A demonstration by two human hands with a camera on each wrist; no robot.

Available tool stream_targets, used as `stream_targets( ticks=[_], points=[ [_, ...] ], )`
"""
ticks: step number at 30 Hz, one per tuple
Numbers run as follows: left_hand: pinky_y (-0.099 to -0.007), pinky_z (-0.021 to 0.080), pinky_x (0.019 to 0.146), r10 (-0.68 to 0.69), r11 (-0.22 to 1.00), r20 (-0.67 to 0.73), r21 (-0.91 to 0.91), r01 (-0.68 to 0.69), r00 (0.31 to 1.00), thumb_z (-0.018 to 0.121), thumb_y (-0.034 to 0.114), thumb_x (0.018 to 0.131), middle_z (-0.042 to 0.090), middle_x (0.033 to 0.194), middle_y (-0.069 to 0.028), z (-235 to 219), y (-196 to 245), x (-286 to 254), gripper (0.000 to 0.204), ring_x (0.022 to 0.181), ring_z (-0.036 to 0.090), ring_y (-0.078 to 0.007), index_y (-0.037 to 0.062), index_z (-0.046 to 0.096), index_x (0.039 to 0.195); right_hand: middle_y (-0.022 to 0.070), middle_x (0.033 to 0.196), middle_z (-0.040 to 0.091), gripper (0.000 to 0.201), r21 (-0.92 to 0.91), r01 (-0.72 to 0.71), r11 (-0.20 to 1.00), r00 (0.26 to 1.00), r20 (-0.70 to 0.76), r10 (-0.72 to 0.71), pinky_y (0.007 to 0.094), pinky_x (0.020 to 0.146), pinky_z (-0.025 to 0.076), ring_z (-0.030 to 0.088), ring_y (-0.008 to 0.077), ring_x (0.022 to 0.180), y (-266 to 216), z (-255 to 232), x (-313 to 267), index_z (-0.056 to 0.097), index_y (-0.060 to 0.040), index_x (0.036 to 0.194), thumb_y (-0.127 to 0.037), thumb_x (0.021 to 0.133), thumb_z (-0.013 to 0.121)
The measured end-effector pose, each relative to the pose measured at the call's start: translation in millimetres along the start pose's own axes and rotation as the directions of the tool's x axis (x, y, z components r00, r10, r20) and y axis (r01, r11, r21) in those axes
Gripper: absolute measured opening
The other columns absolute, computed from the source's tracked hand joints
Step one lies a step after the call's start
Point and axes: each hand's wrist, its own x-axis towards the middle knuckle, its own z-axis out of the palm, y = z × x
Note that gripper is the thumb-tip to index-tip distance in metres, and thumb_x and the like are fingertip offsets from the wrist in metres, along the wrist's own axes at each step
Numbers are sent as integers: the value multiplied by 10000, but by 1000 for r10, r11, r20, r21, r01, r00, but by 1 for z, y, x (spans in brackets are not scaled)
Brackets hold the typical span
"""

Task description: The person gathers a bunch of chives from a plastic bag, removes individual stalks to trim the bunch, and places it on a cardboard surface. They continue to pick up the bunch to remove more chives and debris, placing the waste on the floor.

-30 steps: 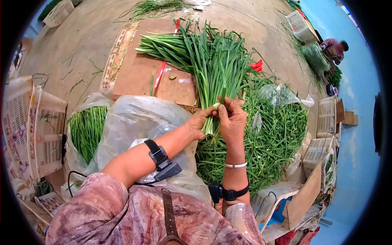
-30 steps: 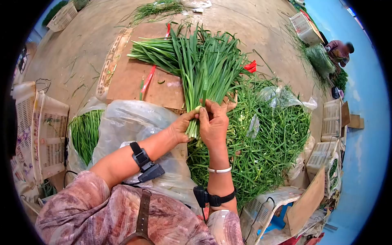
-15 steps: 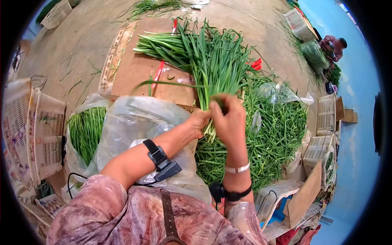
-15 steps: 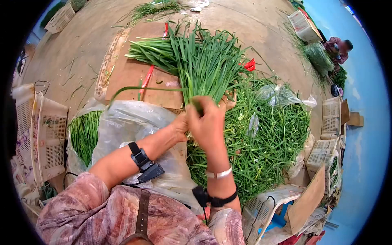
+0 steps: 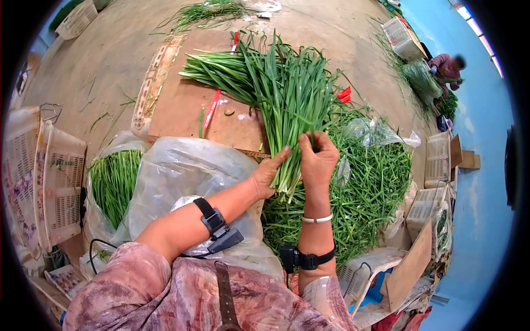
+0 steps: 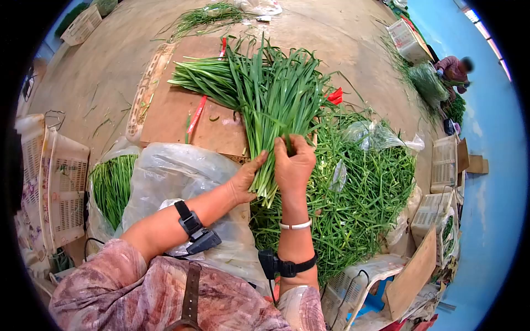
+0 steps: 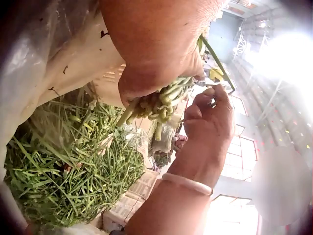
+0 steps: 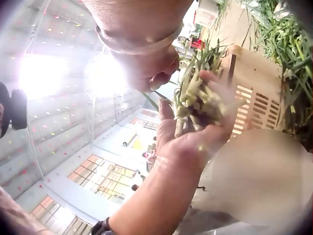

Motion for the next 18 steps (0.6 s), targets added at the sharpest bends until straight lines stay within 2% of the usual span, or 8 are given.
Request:
stream_targets(
  ticks=[2, 7, 11, 13, 14, 15, 17, 18],
  points=[
    [-342, 514, 771, 3, 998, 78, -56, 1, 997, 556, 442, 837, 620, 985, -42, -1, 2, 1, 434, 880, 607, -158, 96, 528, 1097, -27, 651, 550, 105, 277, -42, 960, 998, -34, 54, 193, 528, 373, 447, 30, 585, 1, 0, -1, 606, 36, 803, -64, 781, 629],
    [-326, 486, 839, -27, 994, 236, -98, 52, 971, 599, 433, 810, 600, 1058, -24, 2, 5, -5, 453, 943, 586, -159, 118, 519, 1127, 25, 662, 579, 118, 153, -77, 985, 993, 101, 62, 230, 530, 407, 497, 76, 566, 3, 0, 5, 604, 37, 795, -77, 776, 629],
    [-316, 487, 837, -54, 992, 107, 123, 41, 993, 662, 338, 779, 589, 1085, -43, 8, 10, -21, 468, 960, 582, -161, 113, 503, 1157, 41, 638, 563, 108, -68, 211, 975, 966, 169, -197, 229, 515, 396, 460, 70, 555, -21, 10, -1, 612, 36, 817, -61, 773, 630],
    [-312, 496, 818, -31, 1000, 125, 9, 30, 992, 660, 217, 771, 611, 1029, -61, 5, 10, -24, 397, 936, 594, -155, 74, 531, 1118, 61, 660, 588, 118, 135, 478, 868, 763, 424, -487, 233, 500, 404, 481, 83, 542, -25, 12, 0, 623, 32, 850, -55, 771, 621],
    [-315, 502, 809, -74, 995, 72, 75, 69, 995, 642, 175, 767, 623, 990, -73, 4, 12, -22, 349, 910, 607, -166, 49, 548, 1079, 66, 691, 621, 134, 142, 425, 894, 788, 428, -443, 239, 515, 434, 534, 103, 548, -25, 11, 4, 639, 19, 888, -37, 772, 603],
    [-319, 509, 799, -113, 984, 20, 138, 109, 993, 625, 133, 764, 635, 950, -85, 3, 13, -21, 302, 885, 619, -177, 23, 566, 1039, 74, 729, 646, 145, 69, 125, 990, 889, 434, -142, 249, 557, 466, 582, 128, 577, -29, 3, 8, 650, 13, 899, -39, 783, 579],
    [-346, 519, 791, -62, 994, 109, 96, 51, 992, 588, 108, 767, 646, 902, -115, 9, 13, -19, 230, 836, 637, -223, -11, 585, 964, 59, 729, 647, 164, 273, -276, 922, 926, 333, 178, 258, 575, 477, 597, 130, 590, -21, -8, 33, 654, 14, 905, -67, 792, 569],
    [-358, 528, 764, -84, 996, 95, 42, 81, 992, 556, 116, 788, 644, 900, -141, 6, 12, -17, 227, 814, 642, -227, -26, 580, 963, 59, 729, 647, 164, 271, -277, 922, 925, 335, 179, 258, 575, 477, 597, 130, 590, -14, -2, 43, 654, 14, 905, -67, 792, 569]
  ],
)
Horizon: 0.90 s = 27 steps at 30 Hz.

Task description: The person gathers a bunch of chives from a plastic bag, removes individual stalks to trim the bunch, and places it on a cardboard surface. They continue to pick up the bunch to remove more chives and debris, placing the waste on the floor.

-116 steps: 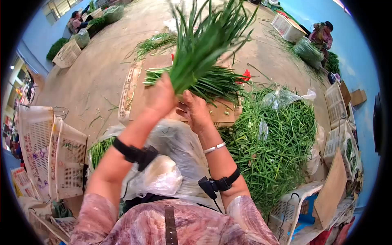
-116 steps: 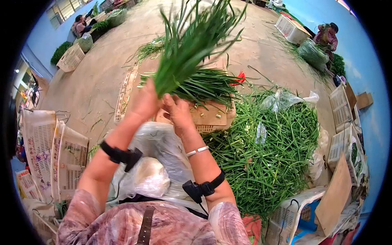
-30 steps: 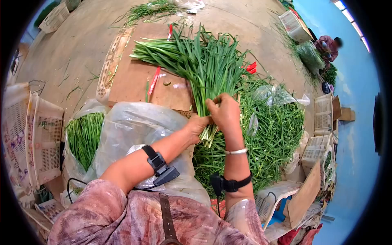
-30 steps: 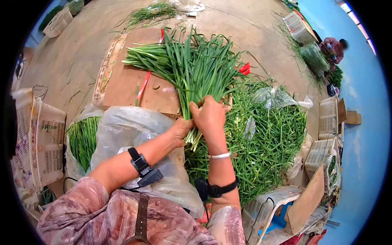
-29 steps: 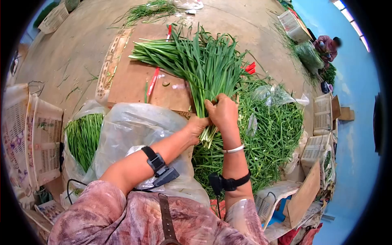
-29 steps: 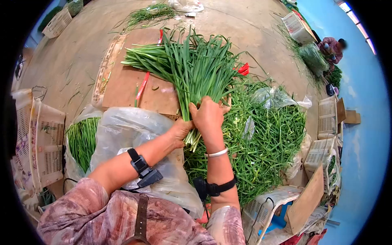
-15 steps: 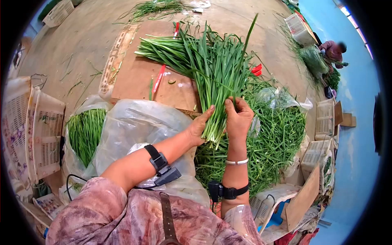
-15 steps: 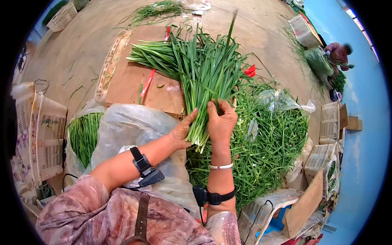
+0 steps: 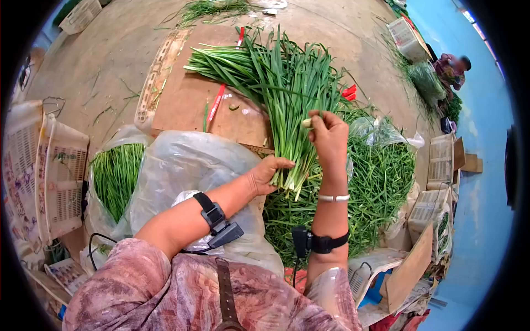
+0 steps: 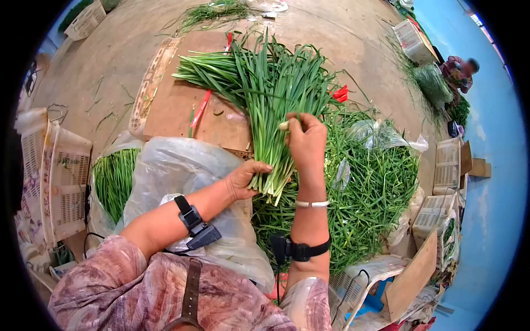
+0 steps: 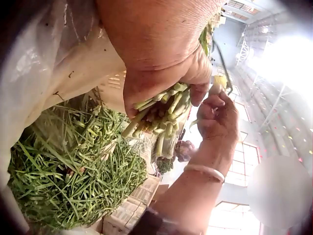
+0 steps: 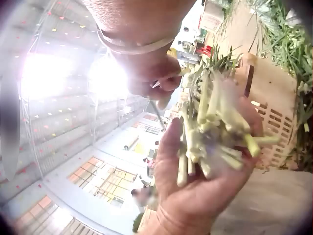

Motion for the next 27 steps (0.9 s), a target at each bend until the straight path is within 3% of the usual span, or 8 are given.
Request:
stream_targets(
  ticks=[2, 3, 5, 8, 11, 15, 21, 27],
  points=[
    [-370, 542, 717, -27, 999, -60, -29, 25, 998, 516, 162, 809, 646, 875, -158, -6, -5, 3, 222, 782, 649, -227, -14, 586, 926, 212, 823, 634, 281, -531, 99, 841, 988, -51, -148, 362, 712, 486, 625, 307, 746, 19, 1, 21, 624, 67, 879, -184, 754, 603],
    [-370, 542, 717, -31, 999, -59, -29, 29, 998, 516, 162, 809, 646, 875, -158, -9, -7, 4, 222, 782, 649, -227, -14, 586, 926, 134, 683, 615, 263, -789, 223, 572, 924, -14, -381, 314, 600, 484, 617, 168, 626, 28, 7, 25, 628, 63, 838, -180, 737, 615],
    [-365, 547, 678, -47, 997, -102, -60, 41, 994, 528, 164, 795, 649, 855, -132, -11, -6, 6, 177, 752, 648, -222, 23, 591, 880, 163, 648, 581, 300, -853, 119, 508, 975, 3, -222, 332, 602, 473, 592, 171, 600, 18, 16, 23, 614, 77, 797, -210, 711, 635],
    [-355, 547, 635, 6, 997, -98, -78, -14, 995, 530, 179, 792, 649, 824, -104, -15, -6, 1, 146, 723, 645, -213, 53, 587, 839, 219, 668, 597, 256, -673, 145, 725, 981, 5, -192, 387, 592, 454, 584, 310, 585, 25, 6, 32, 618, 48, 762, -204, 718, 628],
    [-338, 543, 594, 26, 993, -136, -110, -41, 990, 531, 192, 792, 649, 804, -92, -17, -8, 2, 142, 694, 643, -201, 66, 585, 828, 42, 518, 500, 195, -169, 0, 986, 996, -88, -15, 266, 457, 348, 416, 72, 491, 10, -4, 18, 602, 45, 676, -141, 726, 635],
    [-409, 520, 791, -72, 996, 13, -46, 72, 997, 508, 174, 805, 632, 897, -143, -18, -3, 5, 225, 846, 634, -277, 18, 583, 949, 12, 522, 496, 188, -197, 42, 979, 991, -114, -66, 258, 443, 328, 401, 58, 487, 6, -10, 13, 606, 40, 666, -134, 734, 624],
    [-362, 537, 767, 50, 971, -13, 236, -46, 999, 659, 192, 782, 614, 1022, -96, 4, -4, -2, 406, 908, 624, -200, 15, 505, 1114, 54, 508, 533, 201, -467, 160, 870, 965, -112, -237, 269, 463, 373, 450, 90, 470, -12, 7, 5, 590, 24, 640, -151, 734, 623],
    [-380, 506, 817, 23, 990, 100, -141, -9, 995, 511, 435, 864, 608, 1048, -91, -3, 3, 8, 461, 905, 614, -215, 62, 504, 1135, 49, 552, 544, 194, -392, 208, 896, 964, -74, -256, 263, 482, 388, 457, 83, 499, -15, 6, -2, 588, 23, 700, -159, 735, 644]
  ],
)
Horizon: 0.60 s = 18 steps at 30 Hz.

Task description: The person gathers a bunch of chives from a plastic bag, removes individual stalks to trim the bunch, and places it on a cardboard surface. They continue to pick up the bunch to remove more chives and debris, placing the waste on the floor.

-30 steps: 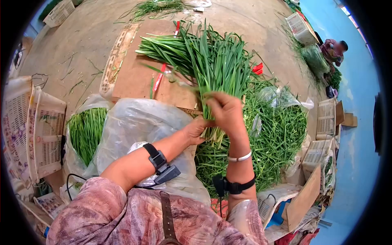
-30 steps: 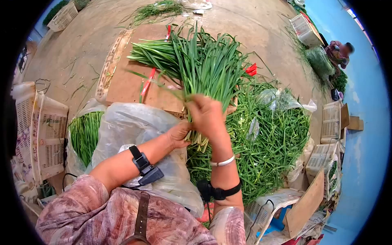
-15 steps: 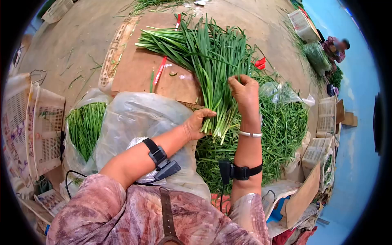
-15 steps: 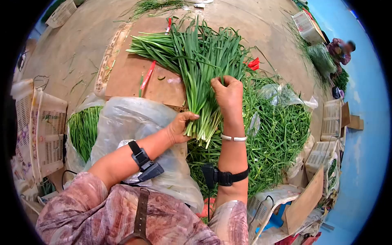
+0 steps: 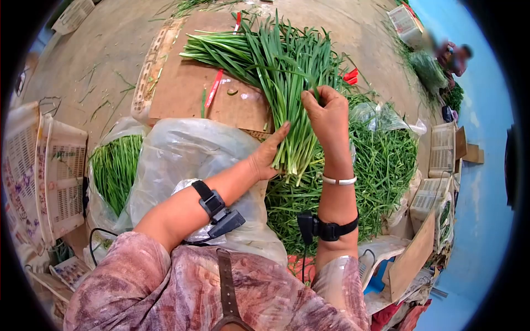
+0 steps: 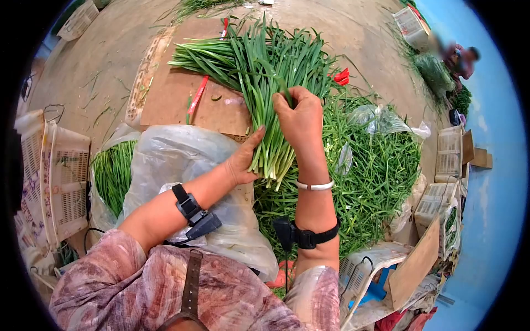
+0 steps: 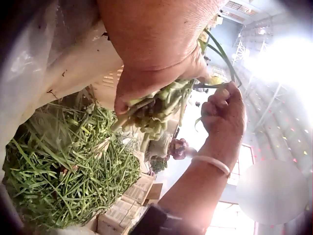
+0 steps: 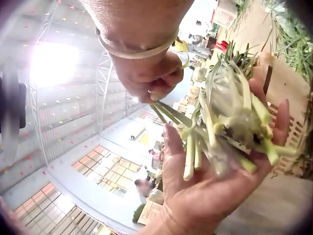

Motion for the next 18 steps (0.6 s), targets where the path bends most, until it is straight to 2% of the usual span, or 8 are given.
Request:
stream_targets(
  ticks=[2, 6, 8, 10, 12, 14, 16, 18],
  points=[
    [-387, 501, 823, 56, 998, -76, 35, -54, 996, 477, 443, 877, 615, 1020, -78, -3, -1, 3, 454, 890, 615, -211, 68, 505, 1130, -40, 582, 505, 143, 56, 43, 997, 995, 84, -48, 200, 462, 322, 398, 24, 517, -8, -2, -11, 590, 21, 748, -110, 778, 639],
    [-363, 499, 786, 62, 986, -61, 158, -51, 996, 478, 361, 883, 606, 1006, -42, 0, 1, 4, 336, 893, 596, -175, 109, 514, 1102, -45, 613, 522, 83, 301, 74, 951, 978, 163, -128, 176, 475, 347, 434, 21, 528, -24, 2, -33, 591, 8, 776, -58, 778, 642],
    [-321, 538, 661, 99, 947, -387, 320, 33, 917, 492, 401, 879, 622, 922, -42, 29, 5, -3, 377, 777, 624, -158, 79, 516, 1075, -37, 635, 537, 67, 274, 92, 957, 978, 156, -138, 170, 489, 355, 444, 19, 546, -29, 6, -40, 594, 6, 779, -41, 773, 641],
    [-325, 537, 681, 109, 935, -310, 354, 8, 945, 509, 404, 869, 618, 952, -58, 12, 5, 3, 410, 796, 623, -163, 69, 509, 1106, -36, 641, 540, 64, 250, 222, 942, 969, 52, -242, 165, 493, 353, 445, 16, 553, -36, 9, -44, 597, 5, 781, -43, 778, 639],
    [-339, 535, 699, 101, 949, -349, 316, 16, 931, 519, 380, 866, 612, 990, -75, 9, 5, 1, 425, 834, 619, -173, 60, 496, 1145, -38, 630, 531, 64, 364, 193, 911, 976, 22, -216, 163, 483, 339, 434, 10, 552, -49, 6, -47, 595, 1, 784, -47, 787, 637],
    [-352, 533, 731, 144, 930, -210, 362, -60, 967, 514, 377, 863, 606, 1019, -91, 2, 2, 3, 455, 881, 612, -190, 46, 481, 1174, -42, 622, 519, 81, 385, 226, 895, 972, -26, -235, 165, 459, 321, 421, 12, 526, -59, -4, -39, 588, -7, 784, -67, 794, 642],
    [-368, 505, 797, -28, 989, -78, 145, 39, 997, 474, 402, 872, 601, 1048, -89, 2, 9, 0, 420, 916, 603, -199, 70, 516, 1125, -22, 619, 546, 73, 607, 109, 787, 994, -90, -68, 180, 442, 341, 445, 19, 527, -56, -16, -27, 598, -6, 767, -66, 778, 637],
    [-413, 521, 779, 48, 999, 36, 15, -48, 998, 504, 422, 857, 619, 1013, -104, 44, 13, -6, 472, 885, 621, -235, 49, 515, 1144, -22, 627, 531, 83, 761, 98, 641, 991, -130, 3, 179, 424, 332, 438, 33, 498, -41, -41, -21, 586, -21, 769, -80, 790, 641]
  ],
)
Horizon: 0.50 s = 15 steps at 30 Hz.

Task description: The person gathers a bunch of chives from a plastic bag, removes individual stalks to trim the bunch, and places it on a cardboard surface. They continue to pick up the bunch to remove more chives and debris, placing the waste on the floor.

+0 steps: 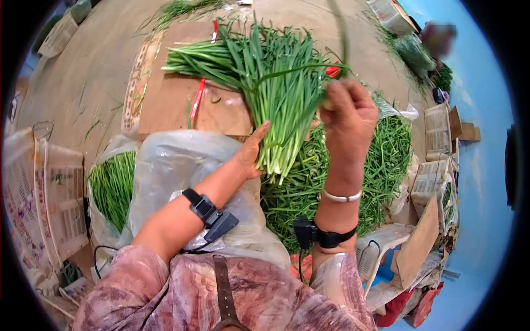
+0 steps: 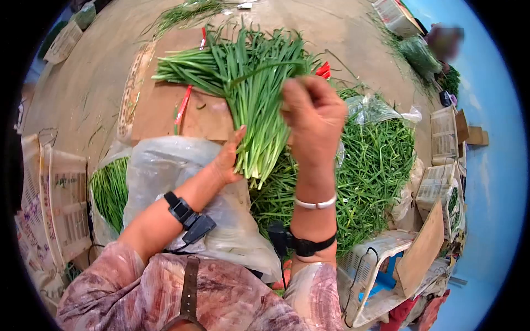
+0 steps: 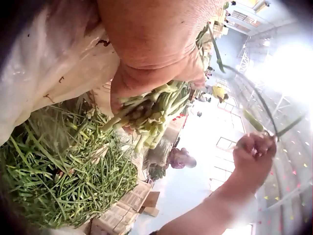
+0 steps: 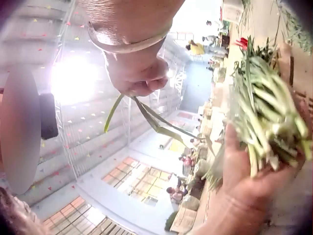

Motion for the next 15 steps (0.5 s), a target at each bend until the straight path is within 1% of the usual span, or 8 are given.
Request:
stream_targets(
  ticks=[2, 6, 7, 8, 10, 11, 12, 15],
  points=[
    [-395, 544, 725, -11, 996, 190, 84, -5, 982, 573, 369, 833, 625, 983, -117, 10, 3, -3, 455, 850, 633, -232, 41, 517, 1143, -13, 659, 524, 97, -53, 36, 998, 977, -209, -46, 176, 408, 321, 432, 44, 473, -18, -38, 4, 576, -37, 790, -107, 801, 643],
    [-355, 560, 671, 55, 905, 101, 415, -92, 993, 646, 258, 792, 625, 964, -138, -9, 2, -1, 449, 792, 644, -228, 10, 507, 1140, 65, 796, 576, 211, 90, 201, 975, 871, -472, -136, 251, 534, 443, 532, 138, 644, -37, -196, -10, 551, 0, 955, -155, 828, 616],
    [-339, 562, 646, 45, 918, 61, 392, -66, 997, 660, 208, 774, 627, 949, -142, -13, 0, 0, 446, 764, 647, -225, -9, 504, 1131, 119, 893, 582, 316, -460, -56, 886, 806, -544, -232, 309, 640, 465, 554, 205, 758, -32, -223, -17, 526, 19, 1038, -187, 820, 625],
    [-323, 565, 622, 35, 929, 22, 367, -40, 999, 675, 157, 757, 630, 934, -145, -13, 0, -1, 446, 735, 650, -221, -29, 501, 1123, 174, 990, 588, 423, -806, -351, 476, 758, -543, -361, 366, 745, 487, 576, 272, 871, -31, -226, -24, 502, 38, 1121, -220, 813, 635],
    [-352, 560, 682, 20, 918, 61, 394, -42, 998, 622, 153, 774, 612, 989, -169, -19, 0, 1, 439, 809, 642, -246, -55, 485, 1135, 253, 1166, 510, 596, -671, -655, -348, 749, -516, -416, 404, 890, 432, 542, 349, 1019, -12, -215, -48, 419, 57, 1240, -266, 795, 649],
    [-375, 548, 721, -54, 968, -1, 244, 53, 999, 584, 172, 785, 596, 1027, -183, -30, -2, 4, 447, 855, 630, -267, -60, 474, 1150, 274, 1205, 473, 623, -845, -436, -309, 887, -345, -308, 372, 906, 430, 543, 349, 1031, -6, -216, -55, 380, 50, 1277, -248, 797, 642],
    [-399, 535, 759, -143, 986, -59, 82, 147, 988, 545, 191, 795, 580, 1064, -196, -42, -6, 5, 457, 901, 618, -287, -64, 463, 1166, 261, 1210, 474, 622, -861, -493, 121, 860, -504, -83, 354, 859, 463, 562, 312, 1004, 5, -214, -58, 365, 47, 1289, -226, 799, 635],
    [-448, 501, 813, -146, 987, -15, 67, 146, 989, 481, 248, 800, 552, 1122, -213, -46, -7, 5, 504, 961, 590, -333, -71, 445, 1188, 154, 891, 643, 479, -736, -469, 488, 882, -366, 296, 288, 642, 499, 618, 177, 755, 35, -133, -57, 482, 90, 1171, -250, 843, 563]
  ],
)
